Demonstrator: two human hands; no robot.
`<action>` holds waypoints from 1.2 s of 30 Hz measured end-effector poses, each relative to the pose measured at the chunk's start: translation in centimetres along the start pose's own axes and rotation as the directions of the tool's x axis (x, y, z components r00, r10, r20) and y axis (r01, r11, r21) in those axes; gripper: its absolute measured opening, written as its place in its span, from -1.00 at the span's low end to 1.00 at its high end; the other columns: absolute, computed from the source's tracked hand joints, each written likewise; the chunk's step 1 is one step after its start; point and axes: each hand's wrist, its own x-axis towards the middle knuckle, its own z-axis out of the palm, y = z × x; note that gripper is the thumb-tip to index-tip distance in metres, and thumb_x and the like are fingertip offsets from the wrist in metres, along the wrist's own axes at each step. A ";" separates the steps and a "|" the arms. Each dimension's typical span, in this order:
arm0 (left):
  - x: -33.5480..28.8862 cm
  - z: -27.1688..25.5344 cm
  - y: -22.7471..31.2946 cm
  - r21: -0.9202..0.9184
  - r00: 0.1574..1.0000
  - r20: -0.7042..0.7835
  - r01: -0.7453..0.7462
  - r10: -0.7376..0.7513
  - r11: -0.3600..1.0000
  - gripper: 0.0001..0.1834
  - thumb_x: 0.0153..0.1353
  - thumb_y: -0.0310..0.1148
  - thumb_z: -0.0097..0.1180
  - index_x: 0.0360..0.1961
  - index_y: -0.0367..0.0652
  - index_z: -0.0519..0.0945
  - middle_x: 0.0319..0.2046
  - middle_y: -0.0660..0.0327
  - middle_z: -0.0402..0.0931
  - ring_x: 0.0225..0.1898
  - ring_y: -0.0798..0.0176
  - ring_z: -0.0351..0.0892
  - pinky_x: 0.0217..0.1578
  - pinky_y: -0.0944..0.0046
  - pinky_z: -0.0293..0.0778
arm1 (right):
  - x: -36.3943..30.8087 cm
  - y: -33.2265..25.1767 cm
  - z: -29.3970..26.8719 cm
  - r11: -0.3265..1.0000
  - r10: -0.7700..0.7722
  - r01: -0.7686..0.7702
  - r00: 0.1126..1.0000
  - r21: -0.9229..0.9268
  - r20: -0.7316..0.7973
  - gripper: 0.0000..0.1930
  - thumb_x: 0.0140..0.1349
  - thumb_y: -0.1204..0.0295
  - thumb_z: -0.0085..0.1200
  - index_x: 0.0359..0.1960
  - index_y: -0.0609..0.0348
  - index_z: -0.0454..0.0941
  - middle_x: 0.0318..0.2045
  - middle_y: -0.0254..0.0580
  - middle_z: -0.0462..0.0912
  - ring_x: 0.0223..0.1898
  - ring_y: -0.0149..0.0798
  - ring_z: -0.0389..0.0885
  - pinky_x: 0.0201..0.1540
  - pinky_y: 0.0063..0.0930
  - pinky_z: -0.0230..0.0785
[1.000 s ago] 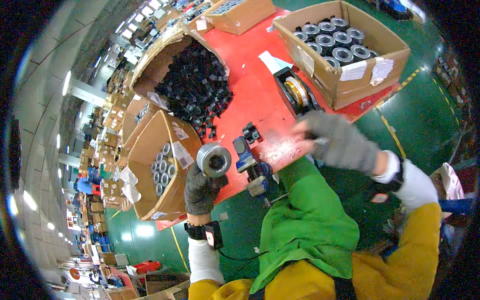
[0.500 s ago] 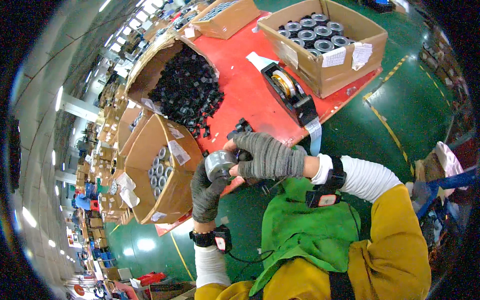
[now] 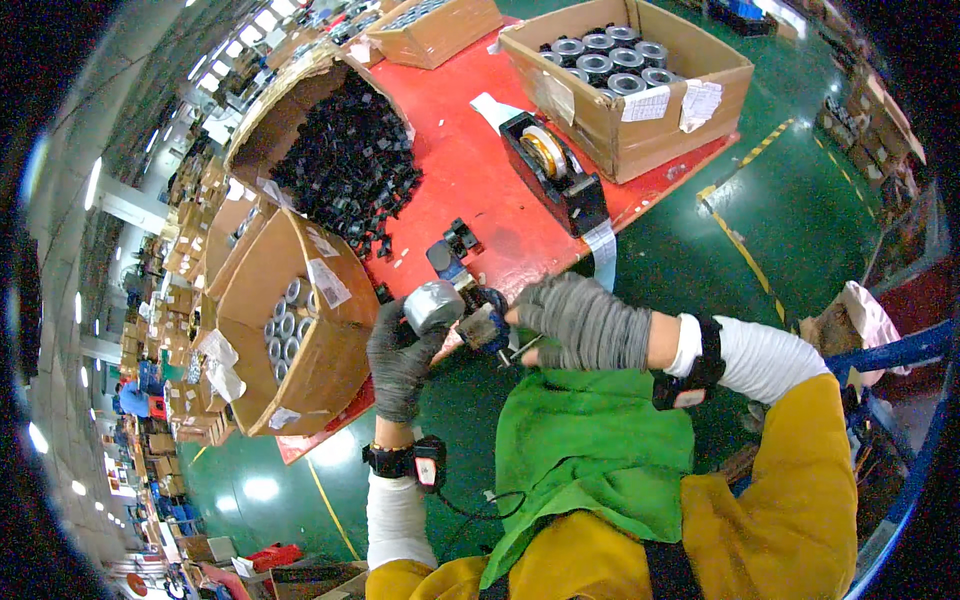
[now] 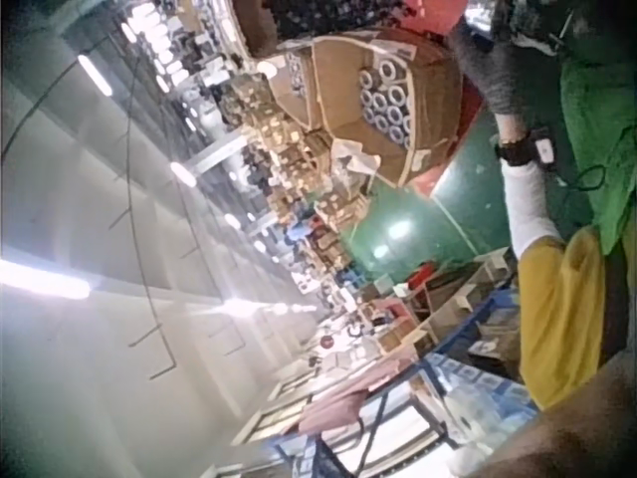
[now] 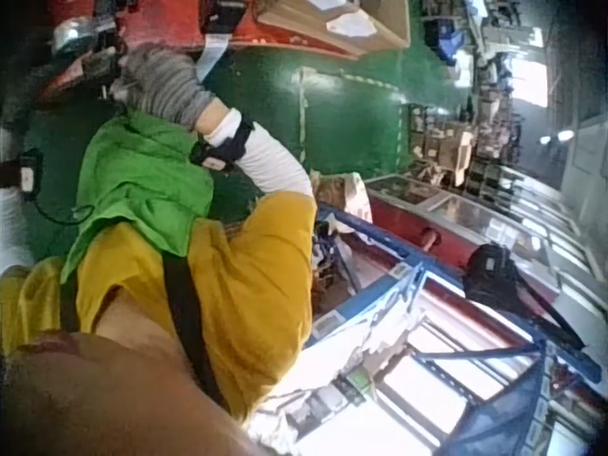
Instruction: Assembling small industrial components by combining metal rings and plastic housings at a workbench.
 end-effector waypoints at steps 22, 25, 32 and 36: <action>0.0 0.3 3.7 0.344 0.951 -0.024 -0.282 0.309 0.895 -0.38 -0.15 -0.19 0.31 -0.01 -0.14 0.43 0.00 -0.05 0.31 0.06 -0.02 0.29 0.03 0.03 0.28 | -3.7 0.3 10.6 0.905 0.332 -0.337 0.941 0.260 0.061 -0.47 0.04 0.23 0.14 -0.03 0.32 0.30 -0.28 0.12 0.53 -0.27 0.08 0.53 -0.21 -0.20 0.39; 0.5 2.6 6.2 0.658 0.882 0.142 -0.423 0.449 0.623 -0.56 -0.14 -0.12 0.27 -0.16 0.06 0.55 0.10 0.01 0.24 0.14 -0.24 0.11 0.14 -0.16 0.05 | -4.5 0.7 9.8 0.911 0.339 -0.348 0.937 0.221 0.081 -0.47 0.06 0.25 0.13 0.00 0.29 0.28 -0.25 0.10 0.54 -0.29 0.05 0.55 -0.24 -0.22 0.40; -3.8 10.3 7.0 0.131 0.664 0.571 -0.654 0.483 0.745 -0.65 -0.08 -0.15 0.26 -0.24 -0.03 0.60 0.05 0.02 0.32 0.11 -0.17 0.21 0.08 -0.05 0.20 | -11.0 7.9 8.6 -0.075 0.810 -0.414 0.505 0.907 0.297 -0.70 0.12 0.25 0.10 -0.24 0.24 0.45 -0.45 -0.13 0.60 -0.48 -0.25 0.56 -0.31 -0.39 0.46; -6.1 14.7 2.0 -0.168 0.615 0.690 -0.377 0.382 0.911 -0.63 0.02 -0.19 0.24 -0.15 -0.08 0.56 0.00 0.01 0.37 0.07 -0.08 0.32 0.08 0.05 0.26 | -12.7 10.8 6.7 0.622 0.783 -0.648 0.526 0.440 -0.332 -0.57 0.03 0.47 0.16 -0.03 0.20 0.36 -0.25 -0.09 0.57 -0.32 -0.23 0.56 -0.20 -0.40 0.43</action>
